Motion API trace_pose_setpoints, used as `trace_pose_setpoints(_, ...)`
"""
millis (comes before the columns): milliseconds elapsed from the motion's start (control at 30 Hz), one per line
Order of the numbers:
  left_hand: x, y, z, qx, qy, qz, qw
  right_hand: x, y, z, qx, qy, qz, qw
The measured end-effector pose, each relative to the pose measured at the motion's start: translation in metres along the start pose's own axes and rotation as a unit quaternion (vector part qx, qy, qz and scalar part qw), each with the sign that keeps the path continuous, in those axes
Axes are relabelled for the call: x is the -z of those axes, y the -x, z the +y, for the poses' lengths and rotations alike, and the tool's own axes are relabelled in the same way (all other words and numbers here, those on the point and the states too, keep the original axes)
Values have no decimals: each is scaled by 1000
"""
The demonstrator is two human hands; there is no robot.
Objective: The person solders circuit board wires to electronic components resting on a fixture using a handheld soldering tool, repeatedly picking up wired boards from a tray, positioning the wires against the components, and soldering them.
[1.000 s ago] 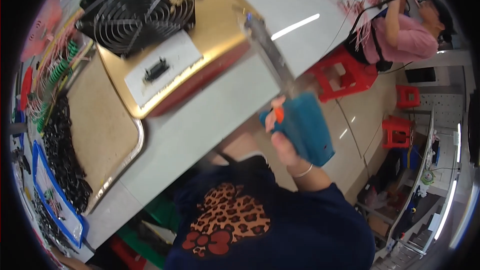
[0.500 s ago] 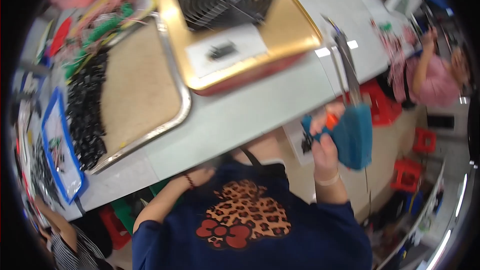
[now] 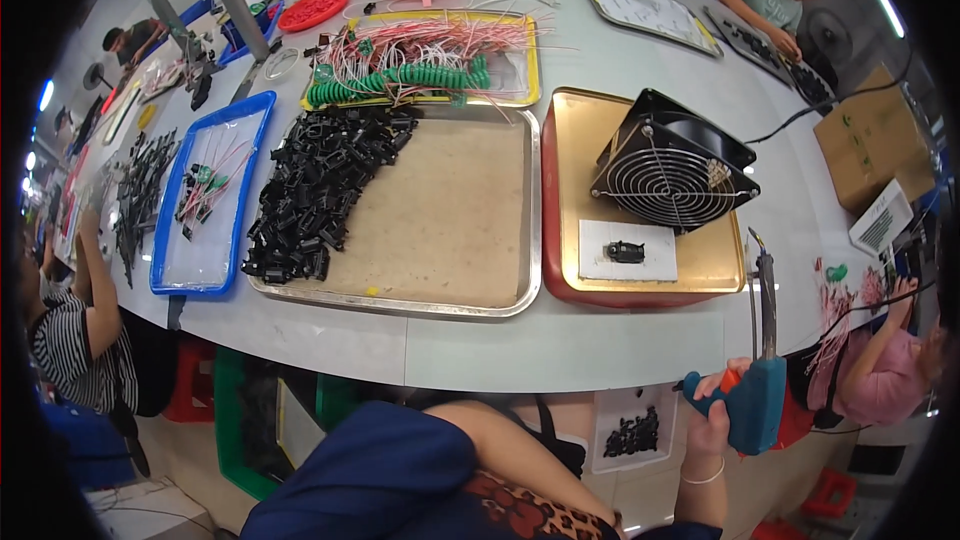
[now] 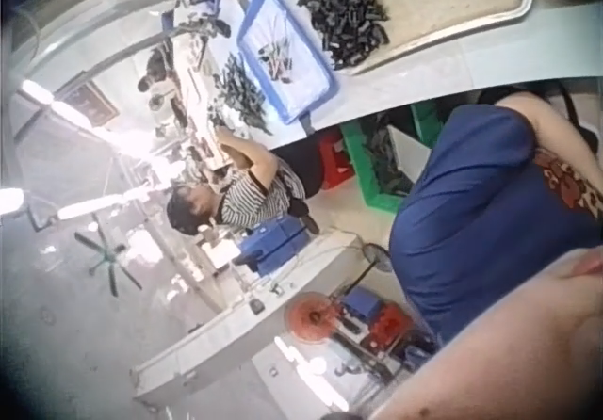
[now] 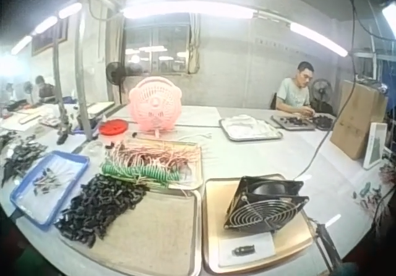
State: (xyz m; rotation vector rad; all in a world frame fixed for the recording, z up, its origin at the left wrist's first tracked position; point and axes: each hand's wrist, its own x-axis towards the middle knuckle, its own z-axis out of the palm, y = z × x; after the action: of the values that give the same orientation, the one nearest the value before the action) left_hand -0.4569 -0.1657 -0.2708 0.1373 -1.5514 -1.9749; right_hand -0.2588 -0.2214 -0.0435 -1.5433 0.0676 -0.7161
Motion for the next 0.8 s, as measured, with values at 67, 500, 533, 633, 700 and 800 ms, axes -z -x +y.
trace_pose_setpoints(67,13,-9,5,-3,-14,4,1000,4,1,-3,7,-18,12,1000)
trace_pose_setpoints(500,26,5,67,-18,-41,52,998,3,-3,11,42,-18,26,999)
trace_pose_setpoints(533,24,9,71,-20,-44,54,997,3,-2,10,46,-21,29,998)
trace_pose_setpoints(633,11,6,84,-23,-45,61,997,5,-2,12,50,-21,27,998)
trace_pose_setpoints(700,8,16,88,-25,-46,65,996,4,-1,13,51,-18,22,998)
trace_pose_setpoints(800,7,47,113,-26,-50,72,996,4,1,11,50,-18,19,998)
